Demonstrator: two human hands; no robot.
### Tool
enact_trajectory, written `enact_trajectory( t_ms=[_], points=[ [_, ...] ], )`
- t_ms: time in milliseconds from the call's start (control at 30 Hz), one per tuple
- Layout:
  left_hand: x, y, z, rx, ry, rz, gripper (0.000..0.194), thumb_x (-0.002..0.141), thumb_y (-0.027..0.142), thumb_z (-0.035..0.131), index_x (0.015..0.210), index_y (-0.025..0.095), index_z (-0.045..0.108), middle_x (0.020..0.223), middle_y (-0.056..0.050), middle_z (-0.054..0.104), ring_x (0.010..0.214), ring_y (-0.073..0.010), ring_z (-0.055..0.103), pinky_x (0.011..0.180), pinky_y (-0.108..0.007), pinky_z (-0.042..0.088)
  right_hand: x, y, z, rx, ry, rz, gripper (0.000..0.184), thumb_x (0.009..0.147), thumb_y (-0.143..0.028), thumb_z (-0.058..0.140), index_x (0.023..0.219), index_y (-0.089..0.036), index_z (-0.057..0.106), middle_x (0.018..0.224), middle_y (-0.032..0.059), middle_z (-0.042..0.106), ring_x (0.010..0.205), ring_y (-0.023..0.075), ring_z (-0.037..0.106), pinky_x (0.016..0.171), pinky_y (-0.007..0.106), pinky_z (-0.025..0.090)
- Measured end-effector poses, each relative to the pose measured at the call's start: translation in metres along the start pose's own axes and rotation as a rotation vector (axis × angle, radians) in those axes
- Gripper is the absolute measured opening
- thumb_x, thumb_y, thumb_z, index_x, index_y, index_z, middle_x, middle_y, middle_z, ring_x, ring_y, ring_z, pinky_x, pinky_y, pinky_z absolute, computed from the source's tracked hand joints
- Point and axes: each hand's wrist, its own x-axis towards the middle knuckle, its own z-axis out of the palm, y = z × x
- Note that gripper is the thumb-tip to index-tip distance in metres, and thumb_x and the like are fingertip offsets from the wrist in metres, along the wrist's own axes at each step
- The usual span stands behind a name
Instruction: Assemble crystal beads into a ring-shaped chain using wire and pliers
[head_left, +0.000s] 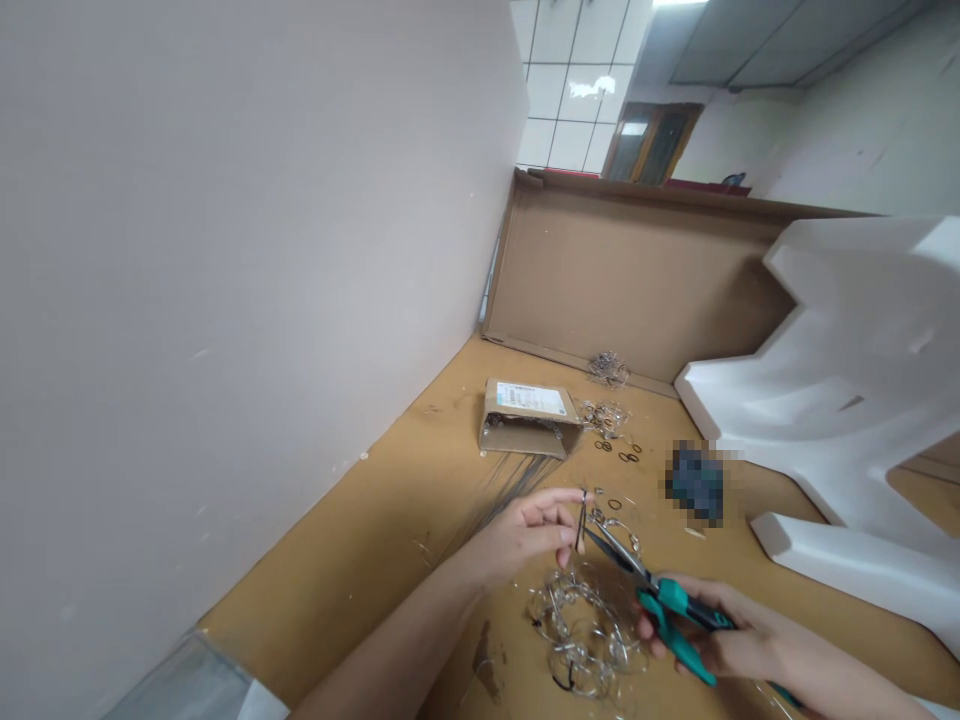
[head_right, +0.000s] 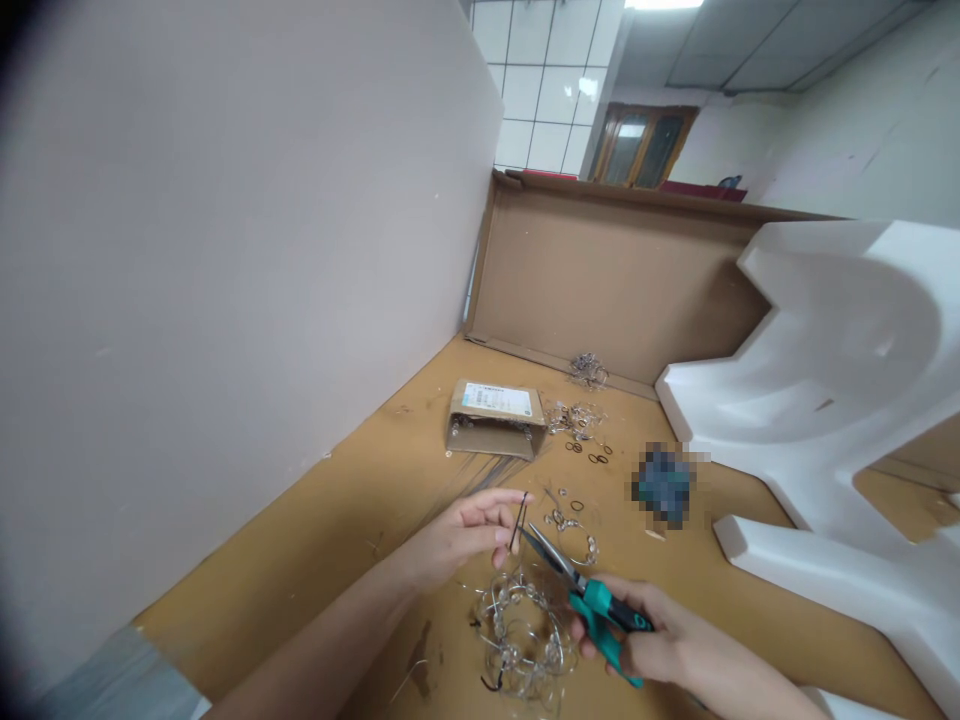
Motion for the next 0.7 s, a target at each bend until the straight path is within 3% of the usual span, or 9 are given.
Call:
enact_trajectory(
  t_ms=[133, 467, 700],
  points=[
    [0.0, -0.001, 0.0, -0.017, -0.007, -0.01, 0.042, 0.074, 0.027, 0.065, 0.114, 0.018, 0.057, 0.073, 0.001, 0.056, 0.054, -0.0065, 0.051, 0.061, -0.024, 0.039, 0.003, 0.0, 0.001, 0.096, -0.066, 0.005, 0.038, 0.064, -0.026, 0.054, 0.101, -0.021, 0.06, 0.089, 0.0024, 0.061, 0.082, 0.0184, 0.055, 0.068, 0.027, 0.042],
    [0.0, -0.011, 0.009, -0.219, -0.094, -0.112, 0.049, 0.065, 0.024, 0.073, 0.112, 0.015, 0.06, 0.072, -0.002, 0.059, 0.052, -0.0061, 0.049, 0.054, -0.021, 0.036, 0.009, -0.025, 0.006, 0.164, -0.102, -0.068, 0.034, 0.065, -0.02, 0.052, 0.098, -0.02, 0.061, 0.087, 0.001, 0.06, 0.077, 0.0161, 0.049, 0.068, 0.027, 0.037],
    [-0.001, -0.011, 0.013, -0.22, -0.109, -0.145, 0.049, 0.062, 0.025, 0.076, 0.108, 0.014, 0.063, 0.071, -0.002, 0.06, 0.054, -0.0071, 0.05, 0.053, -0.021, 0.036, 0.011, -0.034, 0.008, 0.174, -0.102, -0.042, 0.029, 0.062, -0.021, 0.051, 0.09, -0.02, 0.06, 0.085, 0.0008, 0.06, 0.078, 0.0172, 0.05, 0.068, 0.028, 0.038]
  ],
)
